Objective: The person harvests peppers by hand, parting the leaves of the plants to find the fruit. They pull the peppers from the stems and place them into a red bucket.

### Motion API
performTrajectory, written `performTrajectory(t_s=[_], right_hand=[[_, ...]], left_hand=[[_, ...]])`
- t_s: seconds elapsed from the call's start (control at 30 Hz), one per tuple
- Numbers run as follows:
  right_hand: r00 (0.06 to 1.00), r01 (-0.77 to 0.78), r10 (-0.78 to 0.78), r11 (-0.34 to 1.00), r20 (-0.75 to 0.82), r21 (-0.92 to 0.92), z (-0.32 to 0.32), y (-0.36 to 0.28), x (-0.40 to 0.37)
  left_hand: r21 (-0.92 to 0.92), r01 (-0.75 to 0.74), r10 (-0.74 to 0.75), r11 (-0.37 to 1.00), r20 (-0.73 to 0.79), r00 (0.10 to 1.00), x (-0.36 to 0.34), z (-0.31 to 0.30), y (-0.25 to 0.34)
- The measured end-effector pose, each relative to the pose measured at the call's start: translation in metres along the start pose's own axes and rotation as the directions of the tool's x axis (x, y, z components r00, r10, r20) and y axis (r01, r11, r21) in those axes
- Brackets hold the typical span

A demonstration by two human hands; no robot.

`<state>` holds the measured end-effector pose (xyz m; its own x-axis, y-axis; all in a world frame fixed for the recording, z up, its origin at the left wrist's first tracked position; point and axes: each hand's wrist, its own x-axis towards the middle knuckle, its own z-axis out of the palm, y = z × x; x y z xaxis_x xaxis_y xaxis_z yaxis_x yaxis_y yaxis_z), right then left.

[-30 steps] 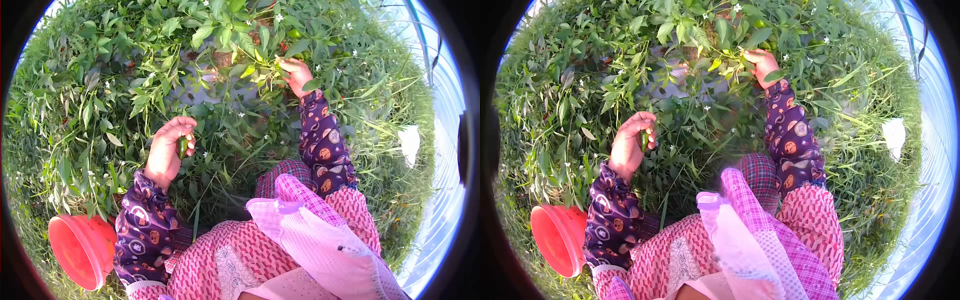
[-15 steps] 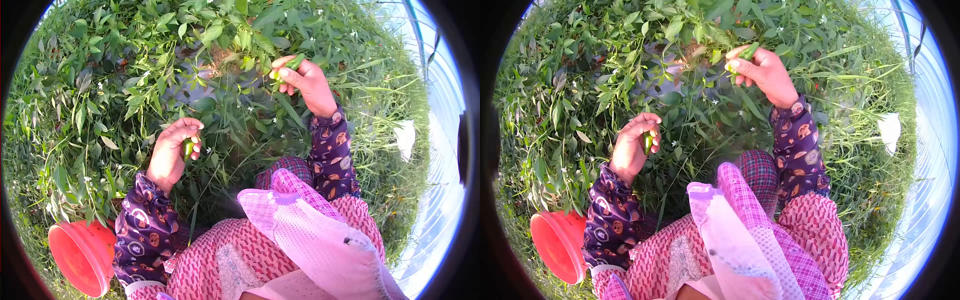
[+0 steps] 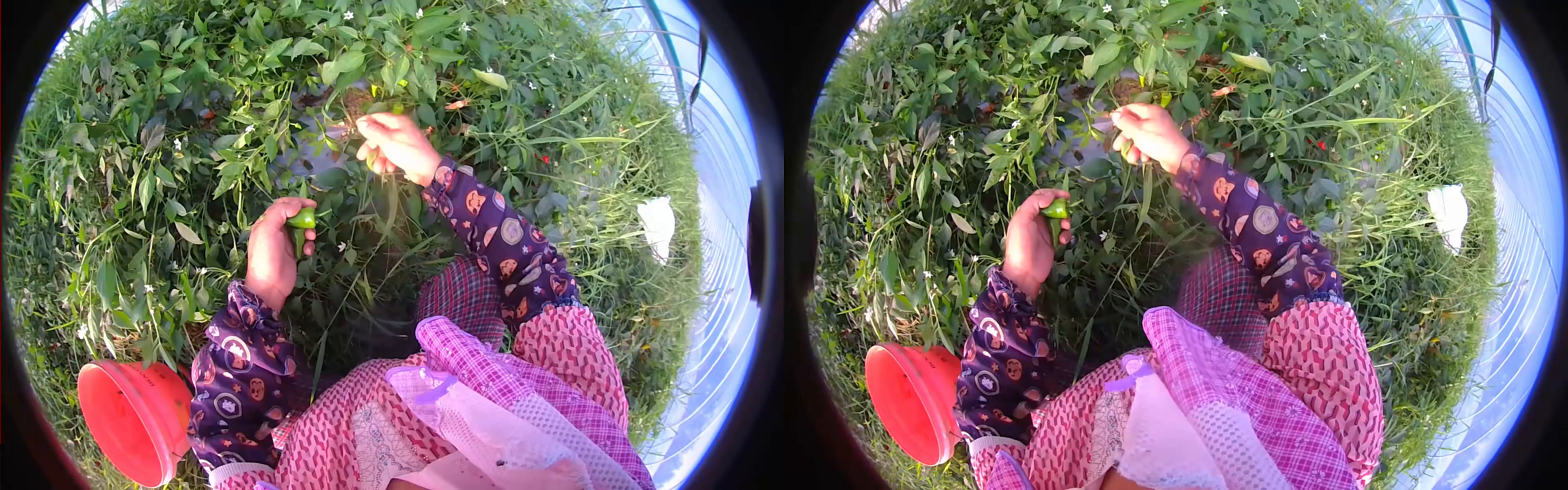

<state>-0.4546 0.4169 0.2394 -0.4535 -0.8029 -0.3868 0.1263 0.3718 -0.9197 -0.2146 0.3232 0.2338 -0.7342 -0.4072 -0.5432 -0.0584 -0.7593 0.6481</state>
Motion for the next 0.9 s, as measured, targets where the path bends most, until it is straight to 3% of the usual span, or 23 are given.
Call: performTrajectory(t_s=[0.03,0.07,0.1,0.13,0.2,0.27,0.3,0.33,0.37,0.4,0.43,0.5,0.53,0.57,0.6,0.63,0.67,0.73,0.8,0.9], right_hand=[[0.980,0.064,-0.057,0.998,-0.188,0.030,-0.021,0.029,0.033],[0.942,0.012,-0.003,1.000,-0.336,0.026,-0.035,0.041,0.051],[0.918,0.022,0.011,0.997,-0.397,0.079,-0.056,0.066,0.075],[0.927,0.060,0.009,0.983,-0.375,0.173,-0.082,0.100,0.102],[0.989,0.139,-0.095,0.844,-0.111,0.518,-0.146,0.184,0.163],[0.995,0.066,-0.053,0.985,-0.086,0.162,-0.138,0.173,0.169],[0.920,0.036,-0.060,0.997,-0.387,-0.070,-0.110,0.150,0.159],[0.756,-0.065,-0.134,0.959,-0.641,-0.277,-0.093,0.137,0.155],[0.759,-0.061,-0.134,0.960,-0.638,-0.273,-0.094,0.142,0.159],[0.696,-0.006,-0.193,0.962,-0.692,-0.275,-0.095,0.145,0.163],[0.709,-0.003,-0.252,0.933,-0.659,-0.359,-0.103,0.147,0.165],[0.815,0.136,-0.504,0.648,-0.288,-0.749,-0.148,0.175,0.186],[0.824,0.206,-0.550,0.512,-0.134,-0.834,-0.164,0.184,0.186],[0.886,0.001,-0.164,0.936,-0.434,-0.353,-0.139,0.139,0.158],[0.732,-0.066,0.262,0.946,-0.629,0.317,-0.109,0.088,0.126],[0.725,0.028,0.181,0.956,-0.664,0.291,-0.105,0.078,0.110],[0.817,-0.049,0.114,0.990,-0.565,0.130,-0.114,0.075,0.103],[0.891,-0.101,0.070,0.994,-0.449,-0.045,-0.124,0.071,0.092],[0.918,-0.205,0.312,0.902,-0.246,0.379,-0.113,0.062,0.081],[0.941,-0.111,0.177,0.967,-0.287,0.231,-0.110,0.077,0.082]], left_hand=[[-0.028,-0.034,0.034,0.999,-0.003,0.999,0.000,0.000,0.005],[-0.053,-0.094,0.096,0.994,0.030,0.995,0.004,-0.004,0.004],[-0.050,-0.097,0.099,0.994,0.030,0.995,0.004,-0.004,0.006],[-0.096,-0.090,0.095,0.991,0.044,0.995,0.001,-0.003,0.009],[-0.160,-0.049,0.059,0.986,0.059,0.997,-0.002,-0.001,0.011],[-0.155,-0.033,0.038,0.987,0.034,0.999,-0.003,-0.003,0.009],[-0.151,-0.011,0.013,0.989,0.015,1.000,-0.003,-0.003,0.008],[-0.141,-0.025,0.025,0.990,-0.002,1.000,-0.004,-0.002,0.009],[-0.137,-0.028,0.028,0.990,-0.007,1.000,-0.005,-0.002,0.009],[-0.141,-0.028,0.025,0.990,-0.019,0.999,-0.004,-0.002,0.009],[-0.145,-0.027,0.023,0.989,-0.031,0.999,-0.004,-0.002,0.010],[-0.134,-0.031,0.022,0.990,-0.064,0.998,-0.006,-0.001,0.012],[-0.134,-0.029,0.022,0.991,-0.049,0.999,-0.006,-0.002,0.012],[-0.137,-0.030,0.026,0.990,-0.032,0.999,-0.006,-0.002,0.012],[-0.138,-0.037,0.032,0.990,-0.036,0.999,-0.006,-0.002,0.011],[-0.143,-0.035,0.031,0.989,-0.030,0.999,-0.005,-0.003,0.011],[-0.141,-0.032,0.030,0.990,-0.016,0.999,-0.005,-0.004,0.011],[-0.135,-0.024,0.024,0.991,0.002,1.000,-0.005,-0.001,0.010],[-0.143,-0.021,0.023,0.989,0.009,1.000,-0.004,-0.001,0.008],[-0.119,-0.033,0.039,0.992,0.049,0.998,-0.007,0.000,0.008]])
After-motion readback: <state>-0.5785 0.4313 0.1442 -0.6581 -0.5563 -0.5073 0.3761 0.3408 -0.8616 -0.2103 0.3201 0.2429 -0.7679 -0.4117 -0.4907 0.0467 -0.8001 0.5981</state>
